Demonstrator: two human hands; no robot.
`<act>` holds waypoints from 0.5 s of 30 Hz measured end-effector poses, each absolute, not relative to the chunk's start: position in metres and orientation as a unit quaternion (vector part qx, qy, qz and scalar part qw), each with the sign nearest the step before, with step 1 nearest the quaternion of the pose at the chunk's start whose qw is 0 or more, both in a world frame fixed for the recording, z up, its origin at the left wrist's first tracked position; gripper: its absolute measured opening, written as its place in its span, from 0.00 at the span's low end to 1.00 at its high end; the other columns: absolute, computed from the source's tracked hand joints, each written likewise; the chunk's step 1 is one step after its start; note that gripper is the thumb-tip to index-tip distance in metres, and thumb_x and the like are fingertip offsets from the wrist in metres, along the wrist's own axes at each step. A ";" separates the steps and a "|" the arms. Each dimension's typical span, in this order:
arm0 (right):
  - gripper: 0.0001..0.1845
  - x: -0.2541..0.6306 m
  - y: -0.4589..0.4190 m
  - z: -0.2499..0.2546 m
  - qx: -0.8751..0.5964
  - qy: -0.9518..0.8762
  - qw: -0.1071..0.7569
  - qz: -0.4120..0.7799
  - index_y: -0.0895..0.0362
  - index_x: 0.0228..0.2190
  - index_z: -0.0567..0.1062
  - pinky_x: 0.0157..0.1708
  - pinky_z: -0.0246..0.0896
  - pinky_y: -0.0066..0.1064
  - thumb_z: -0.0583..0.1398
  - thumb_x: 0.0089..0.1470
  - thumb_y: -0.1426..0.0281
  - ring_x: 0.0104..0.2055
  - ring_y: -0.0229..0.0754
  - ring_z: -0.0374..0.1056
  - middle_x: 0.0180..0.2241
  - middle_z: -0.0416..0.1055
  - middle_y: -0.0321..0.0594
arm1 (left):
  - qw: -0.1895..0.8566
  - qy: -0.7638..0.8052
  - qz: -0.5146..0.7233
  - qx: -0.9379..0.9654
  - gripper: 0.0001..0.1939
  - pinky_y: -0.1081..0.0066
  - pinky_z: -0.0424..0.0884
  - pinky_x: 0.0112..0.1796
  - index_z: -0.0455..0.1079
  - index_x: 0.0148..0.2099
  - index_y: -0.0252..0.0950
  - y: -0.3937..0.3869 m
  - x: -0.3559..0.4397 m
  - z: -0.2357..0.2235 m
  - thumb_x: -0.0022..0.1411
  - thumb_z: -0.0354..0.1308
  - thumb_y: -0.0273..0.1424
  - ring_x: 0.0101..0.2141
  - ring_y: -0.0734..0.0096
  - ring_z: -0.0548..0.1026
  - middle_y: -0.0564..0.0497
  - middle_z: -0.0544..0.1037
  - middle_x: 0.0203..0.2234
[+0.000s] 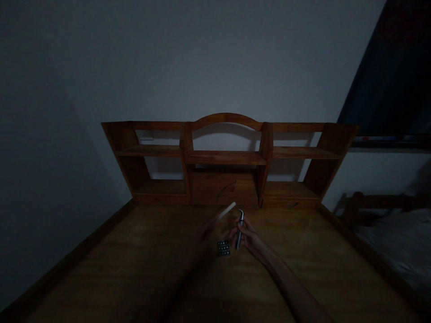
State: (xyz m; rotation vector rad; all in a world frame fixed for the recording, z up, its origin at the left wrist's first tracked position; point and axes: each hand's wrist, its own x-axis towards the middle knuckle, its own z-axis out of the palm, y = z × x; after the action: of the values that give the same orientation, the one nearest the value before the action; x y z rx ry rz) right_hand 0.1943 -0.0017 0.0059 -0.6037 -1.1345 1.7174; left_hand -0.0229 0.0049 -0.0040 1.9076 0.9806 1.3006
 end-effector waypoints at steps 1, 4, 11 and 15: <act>0.17 0.194 -0.002 0.005 -0.249 -0.465 0.477 0.703 0.51 0.41 0.60 0.24 0.63 0.31 0.58 0.56 0.57 0.26 0.44 0.73 0.32 0.75 0.40 | 0.310 0.365 0.487 0.730 0.21 0.53 0.60 0.57 0.63 0.59 0.45 0.002 -0.022 0.000 0.65 0.46 0.32 0.55 0.57 0.66 0.50 0.69 0.56; 0.17 0.194 -0.001 0.003 -0.254 -0.466 0.478 0.700 0.52 0.41 0.60 0.24 0.63 0.31 0.58 0.56 0.57 0.26 0.44 0.73 0.32 0.75 0.40 | 0.305 0.355 0.469 0.749 0.21 0.52 0.59 0.58 0.64 0.59 0.46 -0.007 -0.018 0.009 0.65 0.46 0.31 0.57 0.58 0.64 0.50 0.68 0.57; 0.18 0.194 -0.001 0.002 -0.251 -0.463 0.480 0.702 0.52 0.42 0.61 0.24 0.63 0.30 0.58 0.55 0.56 0.26 0.43 0.73 0.31 0.75 0.39 | 0.291 0.354 0.469 0.755 0.23 0.50 0.59 0.57 0.63 0.59 0.46 -0.009 -0.015 0.012 0.63 0.49 0.29 0.57 0.55 0.65 0.50 0.67 0.57; 0.20 0.193 -0.002 0.003 -0.256 -0.458 0.480 0.703 0.51 0.42 0.61 0.24 0.63 0.29 0.60 0.54 0.55 0.25 0.42 0.73 0.31 0.75 0.39 | 0.305 0.360 0.485 0.736 0.21 0.51 0.60 0.57 0.66 0.58 0.44 -0.005 -0.014 0.007 0.62 0.51 0.30 0.55 0.57 0.67 0.47 0.70 0.55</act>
State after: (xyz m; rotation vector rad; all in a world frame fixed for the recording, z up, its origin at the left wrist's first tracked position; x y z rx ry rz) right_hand 0.1934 -0.0020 0.0034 -0.6244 -1.1166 1.7150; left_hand -0.0137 -0.0045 0.0069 1.9485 0.9525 1.2852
